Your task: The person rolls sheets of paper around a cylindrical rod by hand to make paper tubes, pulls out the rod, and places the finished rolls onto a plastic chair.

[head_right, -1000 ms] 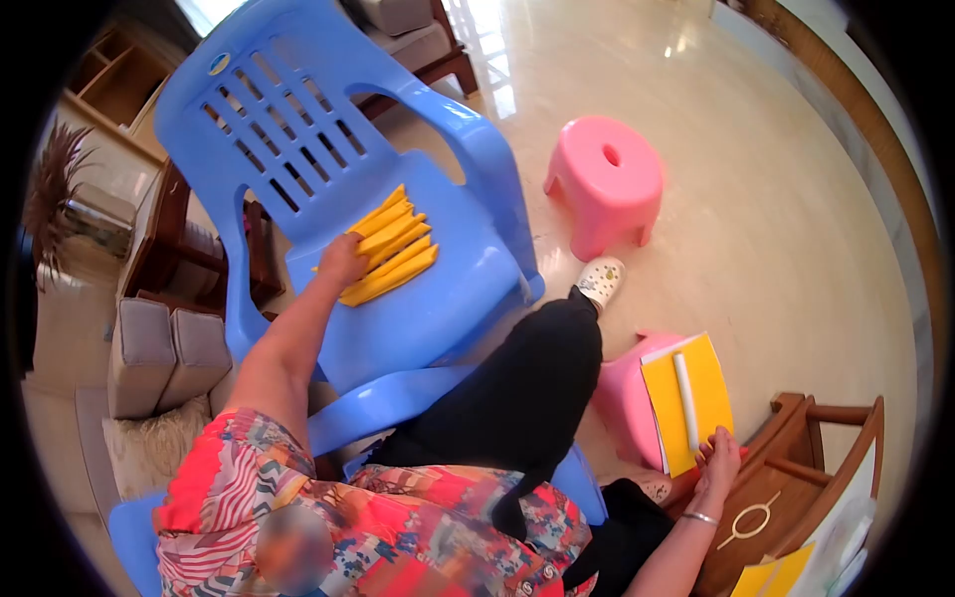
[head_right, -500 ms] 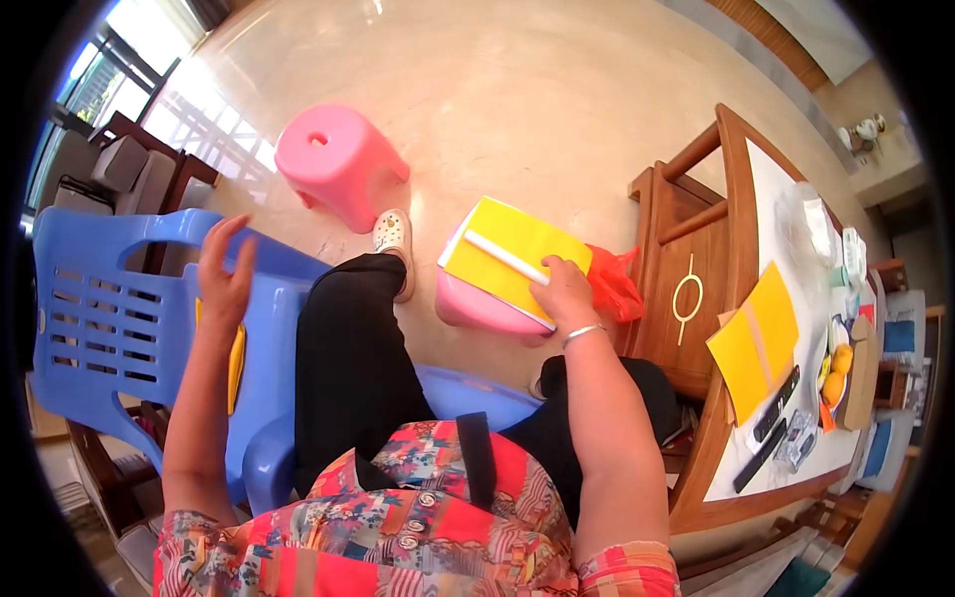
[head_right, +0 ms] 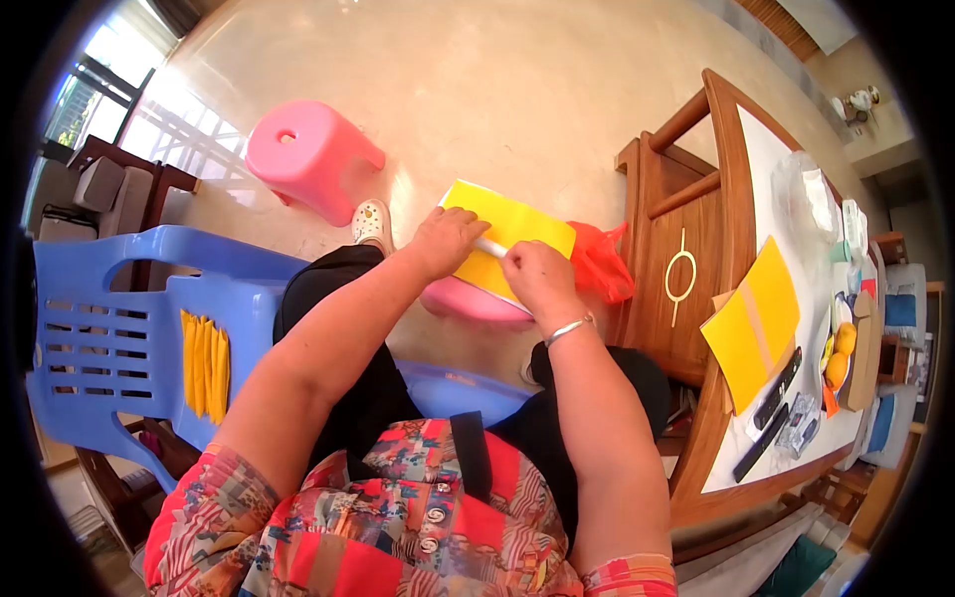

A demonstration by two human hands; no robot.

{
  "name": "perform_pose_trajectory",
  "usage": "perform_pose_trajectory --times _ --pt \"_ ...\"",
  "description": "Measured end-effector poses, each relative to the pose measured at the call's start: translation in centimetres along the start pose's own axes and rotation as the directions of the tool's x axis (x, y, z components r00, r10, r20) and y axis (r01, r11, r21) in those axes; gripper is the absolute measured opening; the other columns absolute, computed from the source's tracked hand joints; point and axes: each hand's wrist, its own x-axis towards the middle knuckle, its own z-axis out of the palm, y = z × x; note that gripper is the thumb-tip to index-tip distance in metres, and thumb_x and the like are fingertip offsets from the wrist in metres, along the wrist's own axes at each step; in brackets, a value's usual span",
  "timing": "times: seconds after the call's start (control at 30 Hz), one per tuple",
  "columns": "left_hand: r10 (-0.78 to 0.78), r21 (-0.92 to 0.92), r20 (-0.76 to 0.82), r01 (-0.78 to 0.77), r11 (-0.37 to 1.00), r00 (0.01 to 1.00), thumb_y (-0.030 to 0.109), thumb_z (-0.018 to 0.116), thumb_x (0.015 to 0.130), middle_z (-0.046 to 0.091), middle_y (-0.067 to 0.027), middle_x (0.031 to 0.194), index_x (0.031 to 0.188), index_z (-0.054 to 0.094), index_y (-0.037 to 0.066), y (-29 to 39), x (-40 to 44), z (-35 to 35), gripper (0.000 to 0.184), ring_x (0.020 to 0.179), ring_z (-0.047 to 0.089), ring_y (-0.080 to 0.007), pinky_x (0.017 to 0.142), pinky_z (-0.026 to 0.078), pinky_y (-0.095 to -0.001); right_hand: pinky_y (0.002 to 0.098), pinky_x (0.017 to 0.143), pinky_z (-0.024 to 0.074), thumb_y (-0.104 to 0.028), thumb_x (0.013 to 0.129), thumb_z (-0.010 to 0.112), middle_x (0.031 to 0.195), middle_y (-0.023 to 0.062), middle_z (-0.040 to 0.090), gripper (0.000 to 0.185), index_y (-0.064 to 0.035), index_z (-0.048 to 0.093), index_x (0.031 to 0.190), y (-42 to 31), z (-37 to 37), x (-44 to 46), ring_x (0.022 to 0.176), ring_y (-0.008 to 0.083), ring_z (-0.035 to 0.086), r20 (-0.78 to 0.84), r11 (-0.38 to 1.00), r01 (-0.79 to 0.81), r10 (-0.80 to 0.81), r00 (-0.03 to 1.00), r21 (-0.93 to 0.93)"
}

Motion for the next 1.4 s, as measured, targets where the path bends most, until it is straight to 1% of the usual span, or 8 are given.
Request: perform_pose_trajectory --times 0.13,0.53,0.73,0.83,0.9,1.0,1.13,1.4 --pt "-0.019 0.025 0.026 0.018 1.000 0.999 0.014 0.065 0.085 0.070 -0.0094 0.119 0.124 0.070 0.014 -1.2 0.2 1.1 0.039 0.112 0.066 -0.0282 0.097 0.050 -0.0447 0.0458 0.076 0.0569 -0.026 0.087 0.072 0.093 0.0141 0.073 0.019 -0.0084 0.078 0.093 -1.0 1.1 -0.6 0.090 0.0344 0.071 0.199 0.996 0.030 -0.011 0.980 -0.089" --pt "-0.301 -0.196 0.064 0.308 0.931 0.951 0.022 0.066 0.089 0.071 -0.0140 0.118 0.122 0.072 0.010 -2.4 1.2 -3.3 0.035 0.111 0.067 -0.0317 0.099 0.052 -0.0452 0.0457 0.076 0.0557 -0.024 0.085 0.075 0.093 0.0128 0.065 0.023 -0.0096 0.068 0.101 0.4 7.2 -0.8 0.091 0.0338 0.067 0.088 0.875 0.349 -0.340 0.936 -0.335" --pt "-0.370 -0.269 0.072 0.375 0.887 0.926 0.027 0.064 0.094 0.071 -0.0116 0.120 0.120 0.074 0.014 -2.6 1.2 -5.4 0.032 0.115 0.067 -0.0288 0.098 0.052 -0.0451 0.0418 0.075 0.0562 -0.023 0.089 0.073 0.099 0.0142 0.070 0.021 -0.0073 0.071 0.102 -1.2 5.4 -0.8 0.086 0.0312 0.069 0.076 0.945 0.251 -0.240 0.968 -0.211" --pt "-0.457 -0.309 0.053 0.449 0.838 0.888 0.030 0.064 0.093 0.074 -0.0144 0.109 0.109 0.077 0.011 -3.5 1.5 -9.1 0.027 0.105 0.071 -0.0324 0.093 0.055 -0.0474 0.0357 0.075 0.0547 -0.023 0.092 0.072 0.100 0.0121 0.072 0.020 -0.0035 0.072 0.095 -6.0 0.7 -1.1 0.084 0.0237 0.069 0.108 0.971 0.124 -0.148 0.983 0.204" --pt "-0.513 -0.277 0.097 0.518 0.809 0.853 0.034 0.062 0.093 0.075 -0.0175 0.103 0.101 0.078 0.008 -4.1 0.8 -11.7 0.031 0.100 0.072 -0.0351 0.090 0.056 -0.0469 0.0325 0.076 0.0525 -0.022 0.094 0.071 0.095 0.0075 0.071 0.021 -0.0010 0.071 0.088 -11.5 -5.4 -3.4 0.084 0.0174 0.067 0.268 0.697 -0.078 -0.168 0.949 0.713" --pt "-0.602 -0.205 0.204 0.635 0.745 0.772 0.035 0.061 0.092 0.075 -0.0181 0.105 0.104 0.077 0.007 -6.0 0.6 -12.0 0.034 0.101 0.072 -0.0336 0.091 0.056 -0.0438 0.0393 0.085 0.0559 -0.011 0.090 0.071 0.103 0.0130 0.072 0.015 0.0017 0.074 0.097 -17.8 -13.9 -8.6 0.093 0.0283 0.069 0.176 0.358 0.057 -0.584 0.792 0.932" --pt "-0.571 -0.282 0.220 0.612 0.739 0.791 0.030 0.059 0.093 0.075 -0.0179 0.108 0.108 0.076 0.007 -5.9 0.3 -11.2 0.033 0.103 0.071 -0.0344 0.091 0.056 -0.0443 0.0458 0.089 0.0577 -0.014 0.096 0.065 0.114 0.0241 0.068 0.029 0.0074 0.073 0.114 -20.3 -13.2 -11.3 0.100 0.0389 0.068 -0.376 -0.263 0.309 -0.836 0.400 0.914" --pt "-0.532 0.014 0.462 0.593 0.805 0.710 0.013 0.064 0.086 0.075 -0.0155 0.115 0.105 0.078 0.007 -4.5 -0.5 -12.1 0.024 0.108 0.073 -0.0315 0.089 0.058 -0.0419 0.0443 0.091 0.0575 -0.008 0.096 0.061 0.115 0.0256 0.067 0.028 0.0099 0.073 0.114 -20.1 -13.5 -11.5 0.100 0.0386 0.069 -0.435 -0.312 0.352 -0.826 0.358 0.883"
